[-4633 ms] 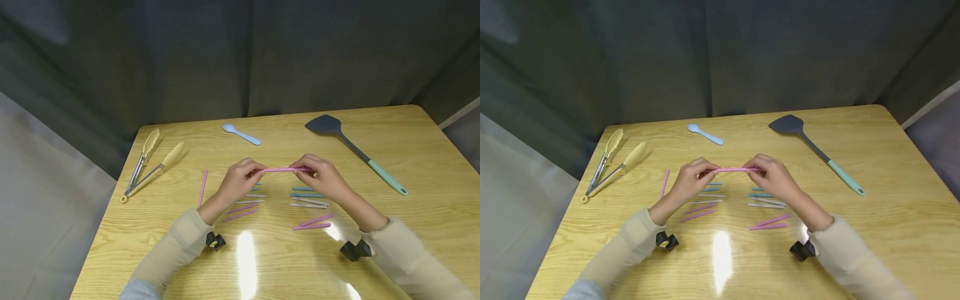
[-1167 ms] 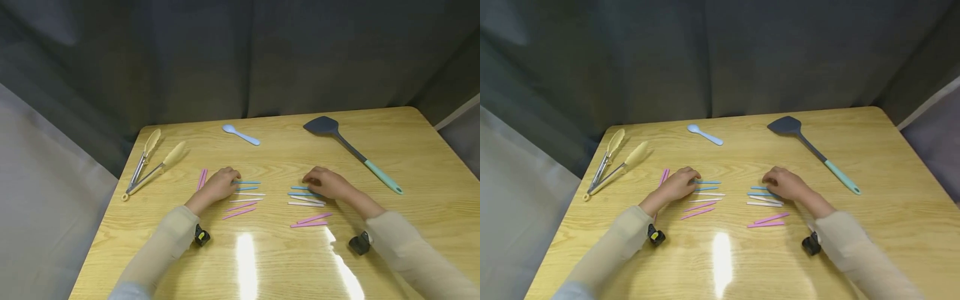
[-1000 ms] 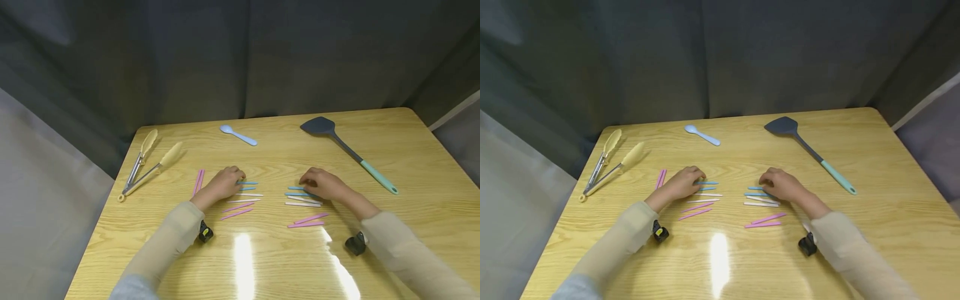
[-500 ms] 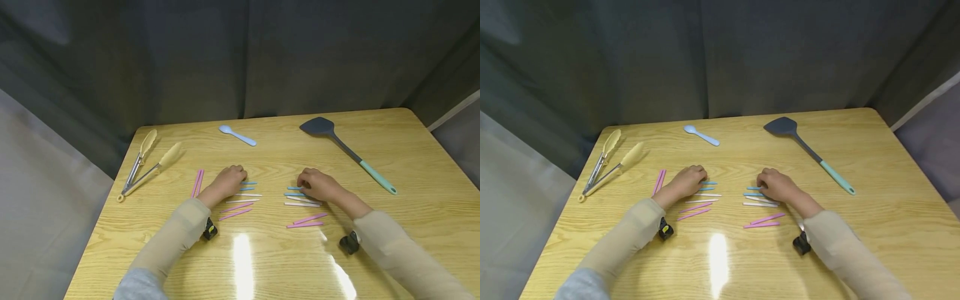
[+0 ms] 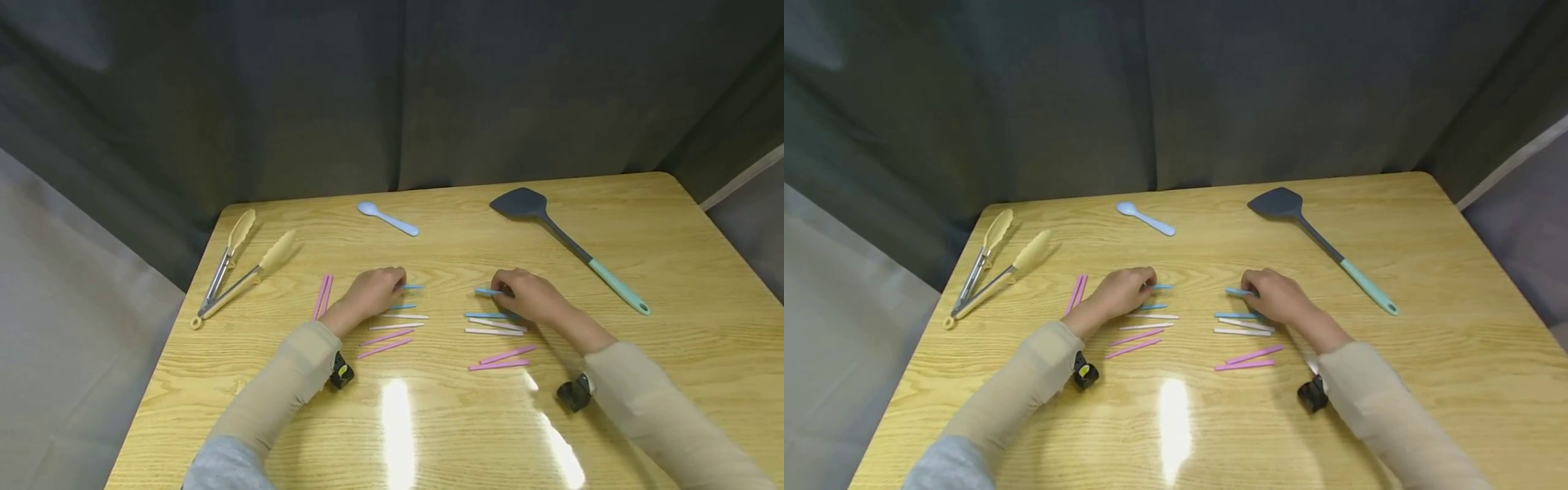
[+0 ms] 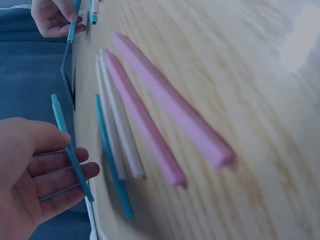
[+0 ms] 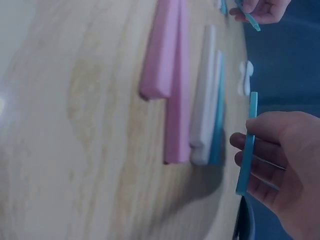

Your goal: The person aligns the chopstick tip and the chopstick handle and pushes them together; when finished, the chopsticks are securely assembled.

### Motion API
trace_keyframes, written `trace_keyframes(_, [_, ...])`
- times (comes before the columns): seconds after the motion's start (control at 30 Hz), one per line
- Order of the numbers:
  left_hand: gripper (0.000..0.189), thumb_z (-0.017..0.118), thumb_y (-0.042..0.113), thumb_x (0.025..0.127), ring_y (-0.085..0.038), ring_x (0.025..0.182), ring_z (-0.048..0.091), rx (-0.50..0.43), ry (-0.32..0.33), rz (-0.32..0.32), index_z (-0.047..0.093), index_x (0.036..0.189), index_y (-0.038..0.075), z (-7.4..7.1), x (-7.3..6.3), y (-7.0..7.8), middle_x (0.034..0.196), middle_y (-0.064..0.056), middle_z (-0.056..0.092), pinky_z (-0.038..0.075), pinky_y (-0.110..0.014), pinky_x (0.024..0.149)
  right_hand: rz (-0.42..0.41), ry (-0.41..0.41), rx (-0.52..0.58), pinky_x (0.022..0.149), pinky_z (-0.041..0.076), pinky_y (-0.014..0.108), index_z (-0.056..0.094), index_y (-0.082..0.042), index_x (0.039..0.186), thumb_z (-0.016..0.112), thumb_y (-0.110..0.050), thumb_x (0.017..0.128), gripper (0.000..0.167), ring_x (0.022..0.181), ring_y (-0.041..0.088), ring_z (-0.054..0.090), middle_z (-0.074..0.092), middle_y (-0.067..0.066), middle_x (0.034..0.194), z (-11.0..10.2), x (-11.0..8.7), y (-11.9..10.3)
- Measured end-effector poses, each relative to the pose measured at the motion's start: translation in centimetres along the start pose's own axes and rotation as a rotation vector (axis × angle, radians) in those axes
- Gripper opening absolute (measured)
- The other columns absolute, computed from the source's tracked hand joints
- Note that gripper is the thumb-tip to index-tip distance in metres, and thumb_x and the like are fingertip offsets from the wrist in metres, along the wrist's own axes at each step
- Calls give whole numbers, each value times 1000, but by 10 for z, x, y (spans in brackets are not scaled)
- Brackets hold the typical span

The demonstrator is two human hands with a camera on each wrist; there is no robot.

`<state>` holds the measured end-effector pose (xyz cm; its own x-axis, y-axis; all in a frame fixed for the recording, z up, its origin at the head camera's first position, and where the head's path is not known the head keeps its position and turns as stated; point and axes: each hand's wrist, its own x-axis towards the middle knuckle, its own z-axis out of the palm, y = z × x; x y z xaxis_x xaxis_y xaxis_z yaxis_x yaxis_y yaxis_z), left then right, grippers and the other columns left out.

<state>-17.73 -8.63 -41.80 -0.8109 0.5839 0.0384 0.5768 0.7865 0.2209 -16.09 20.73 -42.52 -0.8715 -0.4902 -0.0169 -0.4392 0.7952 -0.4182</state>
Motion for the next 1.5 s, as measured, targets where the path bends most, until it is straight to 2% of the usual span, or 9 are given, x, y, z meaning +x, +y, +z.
trace_keyframes(0.2, [10, 56, 14, 89, -13, 77, 61, -88, 92, -8, 62, 95, 8, -8, -1, 8, 88, -2, 65, 49, -24, 67, 7, 48, 45, 58, 44, 32, 58, -6, 93, 60, -10, 85, 10, 71, 17, 53, 57, 3, 79, -11, 0, -2])
trace_keyframes(0.37, [10, 56, 13, 89, -13, 78, 60, -134, 142, -14, 61, 95, 8, -16, -4, 15, 89, -2, 64, 48, -23, 66, 14, 78, 110, 66, 47, 37, 59, -5, 97, 59, -8, 85, 12, 78, 20, 56, 60, 6, 85, -15, -3, -6])
trace_keyframes(0.53, [10, 56, 13, 89, -12, 75, 58, -195, 180, -45, 61, 97, 8, -27, -7, 23, 91, -2, 63, 47, -23, 62, 20, 103, 205, 70, 47, 38, 59, -4, 98, 57, -7, 87, 12, 82, 22, 57, 61, 8, 90, -19, -7, -14])
trace_keyframes(0.77, [12, 56, 16, 89, -11, 78, 56, -274, 214, -80, 62, 99, 12, -43, -13, 29, 91, 1, 62, 45, -24, 65, -44, 199, 287, 68, 47, 34, 62, -5, 97, 57, -10, 88, 11, 77, 18, 55, 62, 5, 88, -30, -9, -29])
trace_keyframes(0.87, [13, 54, 16, 90, -12, 76, 51, -311, 218, -67, 61, 101, 11, -49, -14, 32, 89, 1, 60, 43, -25, 65, -59, 218, 299, 67, 48, 33, 62, -6, 97, 57, -10, 88, 11, 78, 17, 56, 62, 5, 88, -34, -10, -34])
trace_keyframes(1.13, [19, 50, 15, 92, -12, 72, 47, -412, 225, -52, 60, 106, 6, -55, -17, 37, 94, -3, 58, 41, -23, 62, -15, 186, 320, 71, 48, 35, 62, -6, 100, 56, -13, 89, 15, 82, 18, 57, 62, 6, 92, -39, -10, -43])
trace_keyframes(1.3, [19, 53, 13, 90, -11, 69, 46, -418, 272, -22, 64, 103, 5, -55, -17, 38, 86, -2, 58, 40, -22, 59, -30, 207, 291, 69, 48, 35, 64, -4, 100, 57, -11, 88, 16, 80, 19, 57, 62, 8, 92, -40, -10, -43])
trace_keyframes(1.5, [15, 58, 11, 88, -10, 69, 48, -426, 309, 1, 67, 99, 6, -54, -17, 40, 86, -1, 60, 40, -21, 58, -44, 234, 287, 62, 47, 29, 66, -4, 98, 59, -10, 86, 15, 72, 16, 55, 64, 7, 90, -44, -10, -44])
